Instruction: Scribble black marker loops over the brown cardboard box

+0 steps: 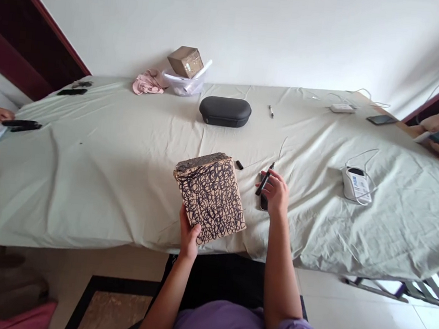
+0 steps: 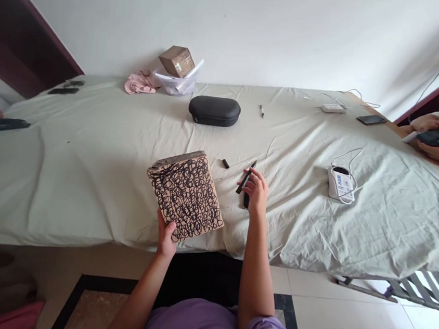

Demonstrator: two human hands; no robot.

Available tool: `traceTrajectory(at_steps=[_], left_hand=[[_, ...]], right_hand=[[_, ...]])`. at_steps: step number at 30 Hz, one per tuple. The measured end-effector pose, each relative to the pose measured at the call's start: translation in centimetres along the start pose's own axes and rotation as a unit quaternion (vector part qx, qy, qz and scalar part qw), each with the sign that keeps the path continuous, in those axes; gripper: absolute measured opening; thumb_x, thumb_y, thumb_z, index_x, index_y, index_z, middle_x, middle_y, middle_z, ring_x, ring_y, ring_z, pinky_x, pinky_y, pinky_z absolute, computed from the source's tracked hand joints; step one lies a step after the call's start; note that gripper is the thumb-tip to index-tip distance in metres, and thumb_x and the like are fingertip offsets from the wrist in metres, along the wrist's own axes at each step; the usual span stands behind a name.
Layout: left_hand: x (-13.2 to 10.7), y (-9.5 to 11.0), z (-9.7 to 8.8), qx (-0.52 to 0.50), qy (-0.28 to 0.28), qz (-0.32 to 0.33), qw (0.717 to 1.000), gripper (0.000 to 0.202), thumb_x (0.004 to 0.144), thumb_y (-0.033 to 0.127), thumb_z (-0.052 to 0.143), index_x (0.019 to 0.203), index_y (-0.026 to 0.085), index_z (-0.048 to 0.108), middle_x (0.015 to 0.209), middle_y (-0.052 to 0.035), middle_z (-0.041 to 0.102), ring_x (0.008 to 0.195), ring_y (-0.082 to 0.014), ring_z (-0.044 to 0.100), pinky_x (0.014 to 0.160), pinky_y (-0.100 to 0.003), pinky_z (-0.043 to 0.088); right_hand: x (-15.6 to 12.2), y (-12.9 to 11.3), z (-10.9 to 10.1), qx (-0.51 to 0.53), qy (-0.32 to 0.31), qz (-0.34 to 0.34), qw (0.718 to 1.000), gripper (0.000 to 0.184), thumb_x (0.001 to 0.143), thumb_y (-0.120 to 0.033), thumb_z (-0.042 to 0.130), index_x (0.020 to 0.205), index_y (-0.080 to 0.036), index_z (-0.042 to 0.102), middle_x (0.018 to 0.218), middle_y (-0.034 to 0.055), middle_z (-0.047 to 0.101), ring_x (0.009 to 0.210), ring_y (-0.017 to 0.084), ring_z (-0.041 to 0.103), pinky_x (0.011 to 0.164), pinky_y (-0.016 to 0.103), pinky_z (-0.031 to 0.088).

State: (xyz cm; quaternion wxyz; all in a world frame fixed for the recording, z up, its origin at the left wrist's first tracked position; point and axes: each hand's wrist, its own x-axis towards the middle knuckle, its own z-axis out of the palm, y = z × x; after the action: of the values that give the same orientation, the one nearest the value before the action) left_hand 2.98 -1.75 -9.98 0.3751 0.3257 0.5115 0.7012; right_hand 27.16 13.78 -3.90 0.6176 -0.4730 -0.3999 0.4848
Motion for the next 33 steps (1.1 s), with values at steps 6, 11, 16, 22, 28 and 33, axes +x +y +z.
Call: traceTrajectory(at_steps=[6, 11, 16, 22, 28, 33], left_hand=[[0.0, -0.3, -0.1, 0.012, 0.009, -0.006, 1.000, 0.092, 0.075, 0.063, 0.073, 0.157, 0.031, 0.047, 0.165, -0.0080, 0.049, 0.158, -0.0350, 0.041, 0.131, -0.050, 0.031], [0.0, -0.9, -0.6, -0.007, 0.035, -0.025, 0.999, 0.083, 0.076, 0.064, 0.071, 0.151, 0.034, 0.052, 0.159, -0.0062, 0.056, 0.154, -0.0347, 0.047, 0.128, -0.051, 0.037], [0.1, -0.6, -0.7, -0.062, 0.062, -0.078, 0.993, 0.093, 0.071, 0.066, 0.074, 0.155, 0.036, 0.048, 0.163, -0.0060, 0.051, 0.156, -0.0371, 0.043, 0.129, -0.055, 0.036], [0.1, -0.7, -0.9, -0.080, 0.066, -0.087, 0.991, 0.091, 0.071, 0.065, 0.075, 0.154, 0.036, 0.051, 0.162, -0.0064, 0.053, 0.155, -0.0366, 0.045, 0.126, -0.054, 0.038], [0.1, -1.7, -1.5, -0.061, 0.071, -0.089, 0.992, 0.093, 0.074, 0.068, 0.072, 0.157, 0.034, 0.047, 0.166, -0.0080, 0.049, 0.157, -0.0361, 0.042, 0.127, -0.053, 0.038], [0.2, -1.5, -1.3, -0.064, 0.074, -0.095, 0.991, 0.092, 0.072, 0.069, 0.072, 0.154, 0.034, 0.051, 0.162, -0.0070, 0.055, 0.157, -0.0359, 0.044, 0.127, -0.053, 0.039]], right_hand=[[-0.1, 3.2, 2.1, -0.223, -0.025, -0.060, 0.973, 0.059, 0.089, -0.031, 0.059, 0.146, -0.019, 0.049, 0.128, 0.0165, 0.074, 0.067, 0.014, 0.066, 0.069, 0.032, 0.056], [0.1, 3.4, 3.0, -0.455, -0.047, -0.100, 0.884, 0.043, 0.092, -0.014, 0.050, 0.129, -0.018, 0.069, 0.130, 0.0141, 0.074, 0.115, 0.027, 0.070, 0.099, 0.037, 0.055], [0.3, 2.7, 3.5, -0.548, -0.078, -0.078, 0.829, 0.047, 0.095, -0.010, 0.050, 0.138, -0.016, 0.070, 0.134, 0.0138, 0.073, 0.120, 0.029, 0.067, 0.102, 0.036, 0.052], [1.6, 2.1, 4.1, -0.595, -0.086, -0.075, 0.796, 0.049, 0.098, -0.010, 0.049, 0.141, -0.019, 0.070, 0.134, 0.0106, 0.074, 0.123, 0.031, 0.061, 0.099, 0.037, 0.052], [3.1, 1.8, 4.8, -0.608, -0.110, -0.081, 0.782, 0.050, 0.099, -0.010, 0.048, 0.142, -0.023, 0.070, 0.134, 0.0084, 0.075, 0.125, 0.032, 0.059, 0.090, 0.036, 0.052], [3.9, 2.3, 5.1, -0.607, -0.134, -0.095, 0.777, 0.050, 0.098, -0.009, 0.049, 0.142, -0.021, 0.070, 0.133, 0.0085, 0.076, 0.124, 0.031, 0.058, 0.097, 0.035, 0.051]])
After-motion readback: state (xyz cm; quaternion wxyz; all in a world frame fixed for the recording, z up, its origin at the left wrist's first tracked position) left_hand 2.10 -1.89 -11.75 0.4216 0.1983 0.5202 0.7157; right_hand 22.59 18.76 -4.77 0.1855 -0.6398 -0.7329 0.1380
